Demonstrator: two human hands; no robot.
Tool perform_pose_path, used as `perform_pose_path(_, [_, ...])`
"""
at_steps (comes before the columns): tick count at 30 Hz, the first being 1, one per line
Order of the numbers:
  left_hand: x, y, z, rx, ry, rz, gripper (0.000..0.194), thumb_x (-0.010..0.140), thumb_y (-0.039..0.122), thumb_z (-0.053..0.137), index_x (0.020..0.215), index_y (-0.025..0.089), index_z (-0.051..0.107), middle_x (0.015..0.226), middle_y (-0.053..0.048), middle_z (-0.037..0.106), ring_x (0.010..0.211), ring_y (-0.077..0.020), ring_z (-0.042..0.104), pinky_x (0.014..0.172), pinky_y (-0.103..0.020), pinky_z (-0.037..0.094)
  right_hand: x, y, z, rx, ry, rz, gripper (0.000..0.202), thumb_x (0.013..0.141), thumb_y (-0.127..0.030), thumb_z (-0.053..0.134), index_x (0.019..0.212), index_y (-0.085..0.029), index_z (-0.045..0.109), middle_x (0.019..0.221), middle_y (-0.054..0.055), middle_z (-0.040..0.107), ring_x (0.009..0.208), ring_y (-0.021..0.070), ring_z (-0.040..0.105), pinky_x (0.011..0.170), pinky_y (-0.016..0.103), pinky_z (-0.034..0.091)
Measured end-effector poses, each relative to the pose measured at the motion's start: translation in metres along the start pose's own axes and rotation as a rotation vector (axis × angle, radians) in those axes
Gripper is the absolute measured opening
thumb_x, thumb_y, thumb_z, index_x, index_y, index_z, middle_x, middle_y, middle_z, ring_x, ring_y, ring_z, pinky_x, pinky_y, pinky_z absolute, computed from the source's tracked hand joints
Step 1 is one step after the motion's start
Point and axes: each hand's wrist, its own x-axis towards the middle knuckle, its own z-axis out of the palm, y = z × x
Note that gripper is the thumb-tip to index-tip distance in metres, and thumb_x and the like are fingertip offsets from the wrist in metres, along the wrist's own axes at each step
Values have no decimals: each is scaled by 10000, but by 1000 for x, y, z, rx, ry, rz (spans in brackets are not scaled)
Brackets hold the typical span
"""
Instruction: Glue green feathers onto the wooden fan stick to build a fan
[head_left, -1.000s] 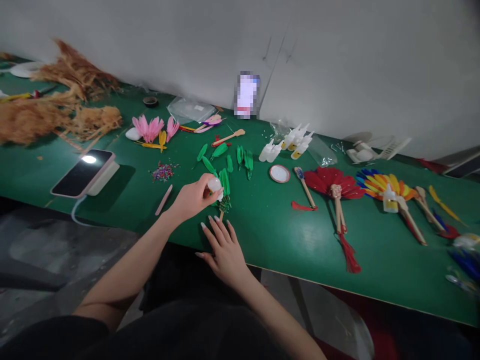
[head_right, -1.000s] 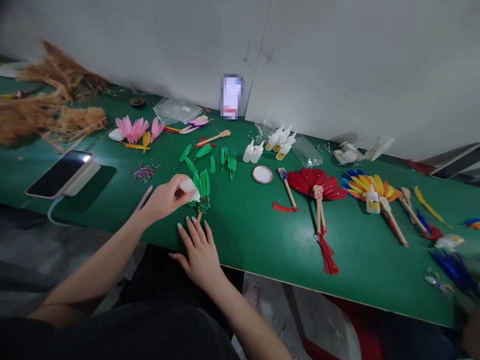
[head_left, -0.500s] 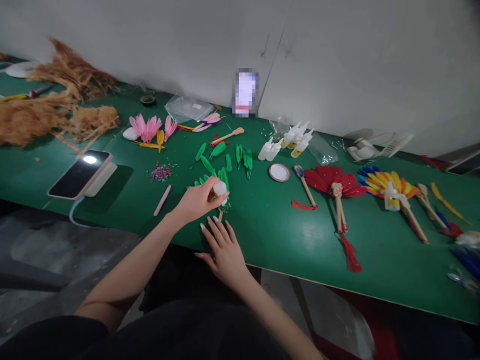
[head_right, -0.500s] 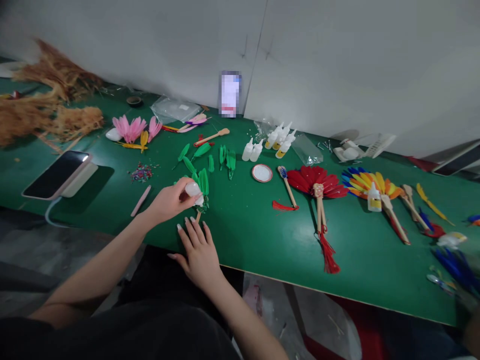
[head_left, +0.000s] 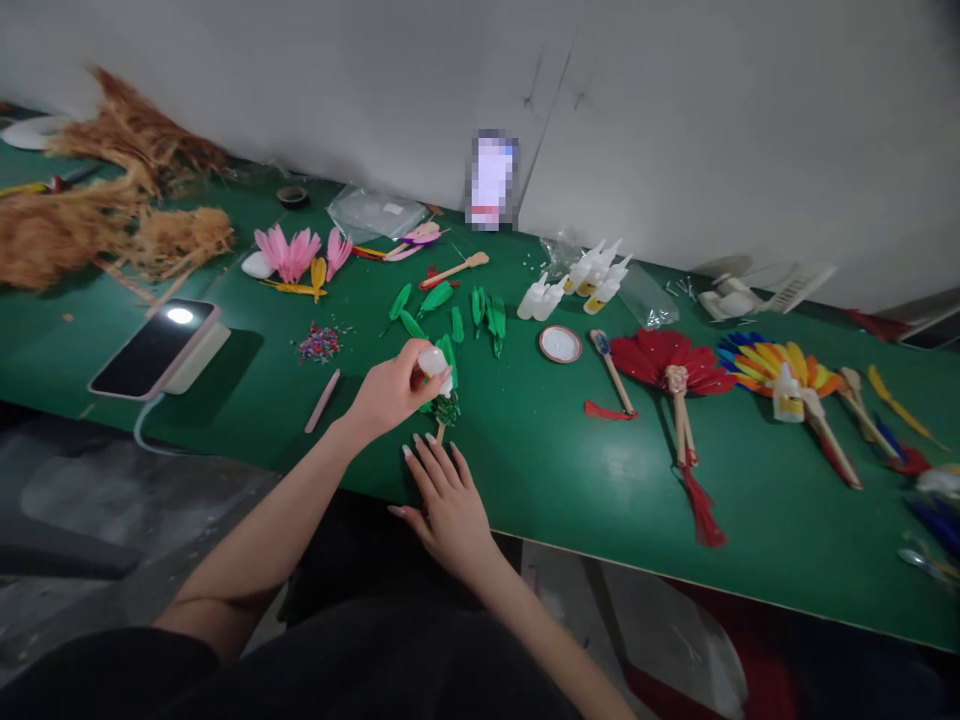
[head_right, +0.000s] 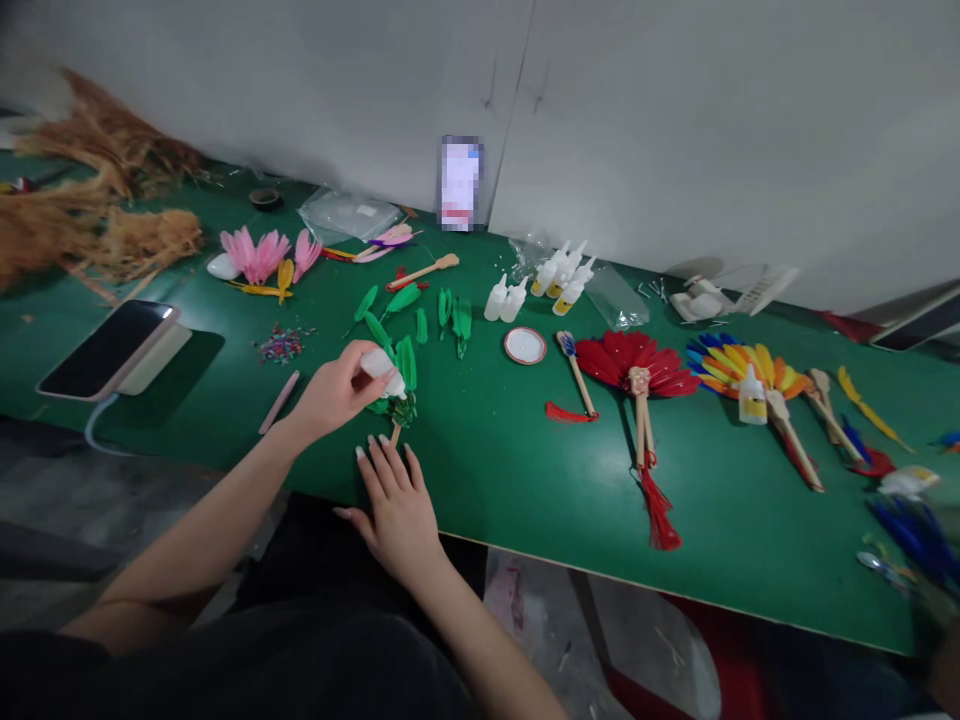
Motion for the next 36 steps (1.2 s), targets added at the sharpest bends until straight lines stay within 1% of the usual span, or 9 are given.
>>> perform_pose_path(4, [0,-1,2,39,-41,0,311,843,437,507,1012,178,475,613,21,576,530,-148,576,492,-220,356,0,0,0,2,-5,-4,629,957,-518,290,1457,-137,296,1552,46,254,1447,211,178,1165,442,230])
perform_pose_path(12, [-4,7,9,-94,-154,58,309,851,451,503,998,181,467,612,20,591,521,-134,573,473,-209,357,-1,1,1,6,-5,4,626,956,-516,299,1457,-141,296,1544,40,281,1446,199,183,1168,434,231])
perform_pose_path(15, [-1,4,7,-141,-95,43,310,852,448,500,1006,182,464,651,11,606,554,-133,587,499,-210,385,0,0,0,-4,-13,2,622,955,-502,320,1461,-141,286,1550,44,262,1448,200,174,1169,436,230])
perform_pose_path(17, [2,2,6,-124,-31,25,320,848,452,503,1017,183,463,664,9,607,571,-134,592,516,-213,394,0,0,0,-7,-17,4,621,953,-495,335,1463,-145,280,1554,42,248,1450,198,167,1169,436,231])
perform_pose_path(19, [4,1,4,-81,-14,12,325,844,452,508,1022,183,464,657,9,601,564,-137,587,515,-216,389,0,-1,-1,-6,-17,9,619,953,-492,340,1463,-147,282,1555,42,245,1450,198,167,1169,437,232])
perform_pose_path(24, [4,4,7,-5,-72,33,315,854,450,501,1018,183,474,622,14,582,530,-140,576,491,-214,359,0,0,0,-10,-22,9,609,959,-487,322,1461,-145,288,1555,39,246,1449,200,172,1173,433,219])
perform_pose_path(30, [-1,9,13,-95,-167,67,326,856,453,497,1015,170,470,628,5,605,540,-148,591,481,-215,368,-1,0,2,-3,-16,18,601,959,-477,334,1462,-150,287,1548,32,265,1448,190,173,1176,418,213])
perform_pose_path(32, [-1,9,13,-141,-145,62,322,856,447,499,1021,172,469,660,-3,621,569,-149,605,500,-219,389,-1,0,3,-4,-16,15,600,959,-470,340,1462,-147,285,1548,36,265,1448,189,172,1177,420,211])
perform_pose_path(36, [5,5,9,-125,-24,7,316,857,439,503,1040,183,470,675,5,613,571,-136,593,519,-220,398,-1,-1,1,-15,-19,10,611,953,-472,357,1464,-145,280,1555,45,239,1449,198,173,1176,431,217])
